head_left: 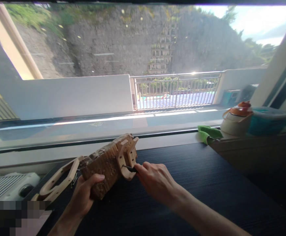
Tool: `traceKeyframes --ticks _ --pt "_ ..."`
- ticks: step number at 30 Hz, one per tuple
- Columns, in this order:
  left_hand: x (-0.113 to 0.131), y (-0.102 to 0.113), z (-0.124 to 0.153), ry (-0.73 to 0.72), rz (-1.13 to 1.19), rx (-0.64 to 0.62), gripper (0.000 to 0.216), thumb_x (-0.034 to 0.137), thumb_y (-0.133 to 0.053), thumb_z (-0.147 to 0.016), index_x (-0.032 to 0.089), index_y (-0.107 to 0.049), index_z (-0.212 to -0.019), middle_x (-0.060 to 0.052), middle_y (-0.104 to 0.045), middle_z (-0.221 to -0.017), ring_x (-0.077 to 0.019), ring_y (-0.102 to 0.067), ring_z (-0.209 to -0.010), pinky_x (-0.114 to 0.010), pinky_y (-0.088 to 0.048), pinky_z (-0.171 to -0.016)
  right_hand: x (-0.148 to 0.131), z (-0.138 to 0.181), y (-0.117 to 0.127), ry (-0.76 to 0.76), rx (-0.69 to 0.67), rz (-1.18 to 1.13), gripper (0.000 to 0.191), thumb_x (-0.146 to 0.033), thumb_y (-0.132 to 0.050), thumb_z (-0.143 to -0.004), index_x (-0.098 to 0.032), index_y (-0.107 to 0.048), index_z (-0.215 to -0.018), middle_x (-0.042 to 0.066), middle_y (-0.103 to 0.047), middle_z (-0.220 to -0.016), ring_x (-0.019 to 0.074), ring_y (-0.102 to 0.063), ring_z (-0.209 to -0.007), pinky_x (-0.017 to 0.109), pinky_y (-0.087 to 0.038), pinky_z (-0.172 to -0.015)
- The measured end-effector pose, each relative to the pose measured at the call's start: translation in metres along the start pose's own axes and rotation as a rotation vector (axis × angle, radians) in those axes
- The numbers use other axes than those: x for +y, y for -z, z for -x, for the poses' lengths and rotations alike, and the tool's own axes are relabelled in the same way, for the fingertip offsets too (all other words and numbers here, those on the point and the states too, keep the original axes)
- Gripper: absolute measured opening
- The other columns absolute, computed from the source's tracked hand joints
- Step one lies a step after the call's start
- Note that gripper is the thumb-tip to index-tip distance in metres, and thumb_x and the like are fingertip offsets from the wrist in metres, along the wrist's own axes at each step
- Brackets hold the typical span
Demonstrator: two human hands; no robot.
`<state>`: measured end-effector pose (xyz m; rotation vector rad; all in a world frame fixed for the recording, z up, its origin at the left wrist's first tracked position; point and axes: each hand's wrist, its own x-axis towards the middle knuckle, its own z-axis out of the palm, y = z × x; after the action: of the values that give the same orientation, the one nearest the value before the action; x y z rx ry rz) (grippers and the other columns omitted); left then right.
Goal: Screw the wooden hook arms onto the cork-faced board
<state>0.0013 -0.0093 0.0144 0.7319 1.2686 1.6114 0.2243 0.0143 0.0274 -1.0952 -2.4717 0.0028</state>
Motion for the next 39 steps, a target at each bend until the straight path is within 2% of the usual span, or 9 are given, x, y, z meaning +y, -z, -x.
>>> traceKeyframes --ticks 7,12,17,22,25,28,32,35,39 --pt "0.001 -0.002 0.001 -0.037 0.022 0.007 0.050 0.015 -0.075 -0.045 0.018 -0.068 -0.095 0.002 -0.073 -0.071 -0.0195 -0.068 -0.064 -0.025 -0.056 -0.054 -0.001 -0.004 0.000 -0.282 -0.056 -0.473 0.036 -0.031 -0.031 -0.095 -0.020 -0.065 -0.093 0.003 -0.068 -0.078 0.0137 -0.061 -0.070 0.023 -0.038 -0.062" --pt "-0.001 -0.008 0.002 -0.035 0.049 0.063 0.053 0.013 -0.072 -0.046 0.022 -0.066 -0.098 0.004 -0.074 -0.074 -0.0214 -0.069 -0.067 -0.028 -0.057 -0.054 0.002 -0.002 0.009 -0.122 0.011 -0.178 0.030 -0.026 -0.048 -0.087 -0.024 -0.058 -0.115 0.004 -0.067 -0.089 0.0166 -0.062 -0.075 0.025 -0.038 -0.063" --pt "-0.001 -0.010 0.004 -0.020 0.062 0.067 0.053 0.012 -0.072 -0.044 0.021 -0.066 -0.096 0.002 -0.074 -0.073 -0.0227 -0.069 -0.066 -0.029 -0.058 -0.053 -0.002 0.000 0.004 0.047 0.055 -0.016 0.027 -0.018 -0.041 -0.090 -0.023 -0.060 -0.109 0.004 -0.065 -0.086 0.0157 -0.059 -0.072 0.025 -0.037 -0.060" --pt "0.005 -0.007 0.005 -0.076 0.109 0.054 0.060 0.010 -0.072 -0.040 0.022 -0.065 -0.099 0.005 -0.073 -0.074 -0.0203 -0.068 -0.063 -0.026 -0.057 -0.051 -0.006 -0.003 -0.011 -0.176 0.156 -0.521 0.025 -0.025 -0.045 -0.088 -0.018 -0.064 -0.104 0.005 -0.069 -0.091 0.0152 -0.062 -0.078 0.024 -0.042 -0.069" --pt "0.005 -0.008 0.006 -0.070 0.099 0.071 0.058 0.010 -0.072 -0.040 0.021 -0.065 -0.097 0.004 -0.073 -0.073 -0.0202 -0.068 -0.061 -0.026 -0.056 -0.049 -0.004 -0.005 -0.011 -0.326 0.108 -0.743 0.026 -0.029 -0.045 -0.088 -0.019 -0.066 -0.099 0.003 -0.070 -0.086 0.0146 -0.062 -0.075 0.023 -0.042 -0.065" --pt "0.001 -0.011 0.006 -0.036 0.072 0.084 0.052 0.012 -0.072 -0.042 0.019 -0.067 -0.093 0.003 -0.072 -0.067 -0.0210 -0.068 -0.059 -0.026 -0.056 -0.048 -0.002 -0.004 -0.005 -0.304 0.061 -0.582 0.026 -0.029 -0.045 -0.087 -0.020 -0.065 -0.100 0.003 -0.070 -0.082 0.0167 -0.063 -0.072 0.025 -0.040 -0.062" --pt "-0.002 -0.012 0.006 -0.028 0.067 0.089 0.048 0.012 -0.072 -0.043 0.020 -0.067 -0.091 0.003 -0.072 -0.067 -0.0212 -0.068 -0.060 -0.027 -0.057 -0.049 -0.001 -0.001 0.005 -0.161 0.085 -0.283 0.030 -0.023 -0.051 -0.081 -0.023 -0.058 -0.110 0.002 -0.070 -0.086 0.0174 -0.064 -0.073 0.025 -0.037 -0.061" --pt "-0.002 -0.011 0.006 -0.024 0.078 0.091 0.050 0.011 -0.071 -0.044 0.022 -0.066 -0.092 0.004 -0.073 -0.071 -0.0214 -0.068 -0.063 -0.028 -0.057 -0.050 -0.002 -0.001 0.009 -0.056 0.045 -0.143 0.024 -0.021 -0.047 -0.085 -0.022 -0.060 -0.105 0.003 -0.069 -0.088 0.0156 -0.063 -0.072 0.024 -0.035 -0.058" --pt "0.001 -0.010 0.007 0.008 0.123 0.106 0.055 0.008 -0.071 -0.042 0.025 -0.066 -0.094 0.007 -0.073 -0.071 -0.0177 -0.067 -0.060 -0.024 -0.056 -0.049 -0.002 -0.002 0.005 -0.001 0.059 -0.139 0.024 -0.021 -0.042 -0.088 -0.020 -0.062 -0.101 0.005 -0.068 -0.085 0.0157 -0.062 -0.073 0.025 -0.036 -0.060"
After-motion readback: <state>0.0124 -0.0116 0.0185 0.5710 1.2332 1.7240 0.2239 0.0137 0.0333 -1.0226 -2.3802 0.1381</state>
